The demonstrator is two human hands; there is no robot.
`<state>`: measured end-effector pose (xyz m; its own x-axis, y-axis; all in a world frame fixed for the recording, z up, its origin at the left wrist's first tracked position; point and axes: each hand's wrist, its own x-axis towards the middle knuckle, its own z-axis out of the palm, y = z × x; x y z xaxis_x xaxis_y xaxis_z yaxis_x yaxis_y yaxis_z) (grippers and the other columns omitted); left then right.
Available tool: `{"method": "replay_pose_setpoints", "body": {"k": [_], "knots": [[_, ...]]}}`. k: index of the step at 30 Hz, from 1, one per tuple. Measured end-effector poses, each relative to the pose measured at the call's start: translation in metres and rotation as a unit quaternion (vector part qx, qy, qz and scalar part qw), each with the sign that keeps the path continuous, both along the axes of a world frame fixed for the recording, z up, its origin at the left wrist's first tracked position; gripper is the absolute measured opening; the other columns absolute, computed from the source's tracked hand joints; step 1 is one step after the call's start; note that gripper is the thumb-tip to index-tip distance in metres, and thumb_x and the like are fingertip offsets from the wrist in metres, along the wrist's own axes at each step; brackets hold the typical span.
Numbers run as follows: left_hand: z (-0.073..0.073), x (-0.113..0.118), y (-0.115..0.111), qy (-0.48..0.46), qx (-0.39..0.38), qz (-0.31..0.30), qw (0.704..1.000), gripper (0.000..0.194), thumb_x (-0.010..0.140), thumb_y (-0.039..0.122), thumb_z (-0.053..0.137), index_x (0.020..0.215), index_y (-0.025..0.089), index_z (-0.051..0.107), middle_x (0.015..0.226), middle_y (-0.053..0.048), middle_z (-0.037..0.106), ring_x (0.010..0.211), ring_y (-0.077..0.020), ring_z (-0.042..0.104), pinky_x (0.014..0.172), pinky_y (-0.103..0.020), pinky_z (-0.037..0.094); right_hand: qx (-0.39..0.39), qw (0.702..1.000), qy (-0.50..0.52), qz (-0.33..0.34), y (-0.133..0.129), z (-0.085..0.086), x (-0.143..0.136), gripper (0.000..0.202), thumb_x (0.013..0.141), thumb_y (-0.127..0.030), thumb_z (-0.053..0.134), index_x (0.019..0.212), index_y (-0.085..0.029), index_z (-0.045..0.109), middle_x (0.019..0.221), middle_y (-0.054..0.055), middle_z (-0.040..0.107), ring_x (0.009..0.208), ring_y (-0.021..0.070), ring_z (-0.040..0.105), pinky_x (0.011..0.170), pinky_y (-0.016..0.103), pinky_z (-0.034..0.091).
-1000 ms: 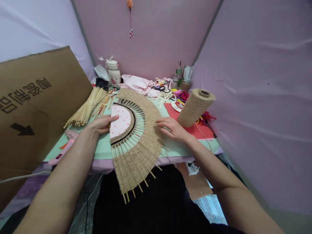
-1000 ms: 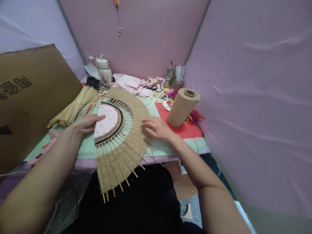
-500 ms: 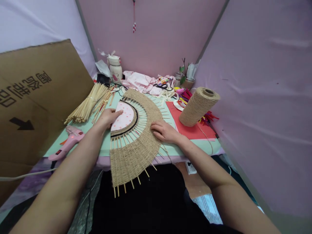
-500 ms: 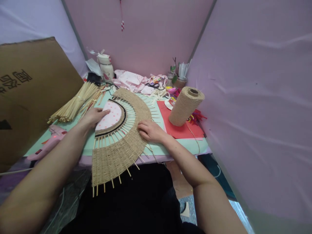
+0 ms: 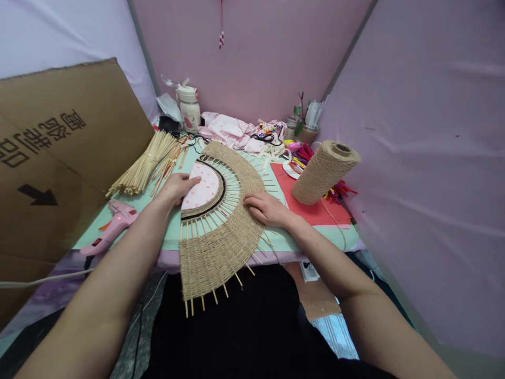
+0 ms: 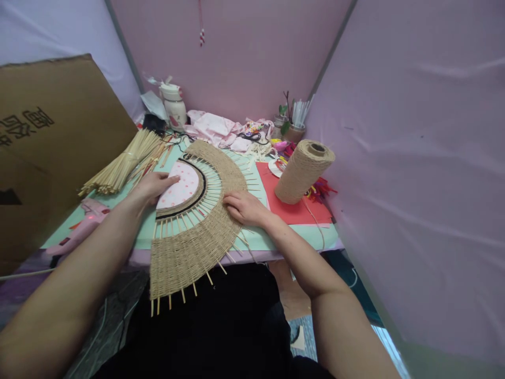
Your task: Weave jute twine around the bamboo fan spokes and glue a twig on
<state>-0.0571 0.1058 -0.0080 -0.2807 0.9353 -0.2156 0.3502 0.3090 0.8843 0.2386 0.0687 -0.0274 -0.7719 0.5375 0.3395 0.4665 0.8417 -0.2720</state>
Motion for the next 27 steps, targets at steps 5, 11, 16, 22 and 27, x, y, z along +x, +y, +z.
{"method": "replay_pose_setpoints", "body": {"k": [5, 11, 16, 22, 27], "knots": [[-0.005, -0.003, 0.004, -0.046, -0.007, -0.005, 0.999, 0.023, 0.070, 0.031, 0.074, 0.084, 0.013, 0.068, 0.068, -0.007, 0.069, 0.054, -0.0177, 0.062, 0.048, -0.026, 0.047, 0.008, 1.000, 0.006, 0.006, -0.009, 0.004, 0.000, 0.028, 0.096, -0.023, 0.038, 0.116, -0.019, 0.058, 0.124, 0.010, 0.059, 0.114, 0.0220, 0.053, 0.098, 0.043, 0.044], [0.001, -0.001, 0.001, -0.044, -0.008, 0.005, 0.999, 0.025, 0.064, 0.028, 0.079, 0.083, 0.014, 0.069, 0.067, -0.007, 0.070, 0.058, -0.0201, 0.065, 0.050, -0.027, 0.049, 0.001, 0.999, -0.004, 0.032, -0.028, 0.005, -0.004, 0.028, 0.094, -0.022, 0.040, 0.114, -0.020, 0.060, 0.116, 0.011, 0.063, 0.109, 0.0233, 0.055, 0.095, 0.044, 0.046], [0.003, 0.000, 0.001, -0.061, -0.018, 0.015, 0.998, 0.025, 0.066, 0.027, 0.078, 0.084, 0.014, 0.069, 0.067, -0.006, 0.069, 0.057, -0.0189, 0.064, 0.050, -0.026, 0.049, -0.005, 1.000, 0.002, 0.022, -0.034, 0.005, 0.005, 0.030, 0.095, -0.023, 0.040, 0.117, -0.019, 0.059, 0.118, 0.012, 0.062, 0.112, 0.0227, 0.055, 0.096, 0.043, 0.047], [0.002, -0.002, 0.003, -0.065, -0.026, 0.004, 0.998, 0.025, 0.067, 0.028, 0.078, 0.084, 0.014, 0.068, 0.068, -0.005, 0.069, 0.052, -0.0164, 0.061, 0.048, -0.026, 0.048, -0.003, 1.000, 0.017, 0.006, -0.046, -0.002, 0.032, 0.031, 0.094, -0.022, 0.042, 0.120, -0.020, 0.060, 0.123, 0.011, 0.062, 0.118, 0.0227, 0.054, 0.099, 0.046, 0.047], [0.005, 0.000, 0.000, -0.071, -0.031, 0.002, 0.997, 0.020, 0.070, 0.026, 0.076, 0.083, 0.013, 0.067, 0.067, -0.006, 0.069, 0.052, -0.0167, 0.062, 0.048, -0.026, 0.048, -0.020, 1.000, 0.004, -0.010, -0.055, -0.004, 0.043, 0.032, 0.095, -0.021, 0.040, 0.120, -0.019, 0.059, 0.122, 0.012, 0.061, 0.118, 0.0223, 0.054, 0.099, 0.044, 0.047]]}}
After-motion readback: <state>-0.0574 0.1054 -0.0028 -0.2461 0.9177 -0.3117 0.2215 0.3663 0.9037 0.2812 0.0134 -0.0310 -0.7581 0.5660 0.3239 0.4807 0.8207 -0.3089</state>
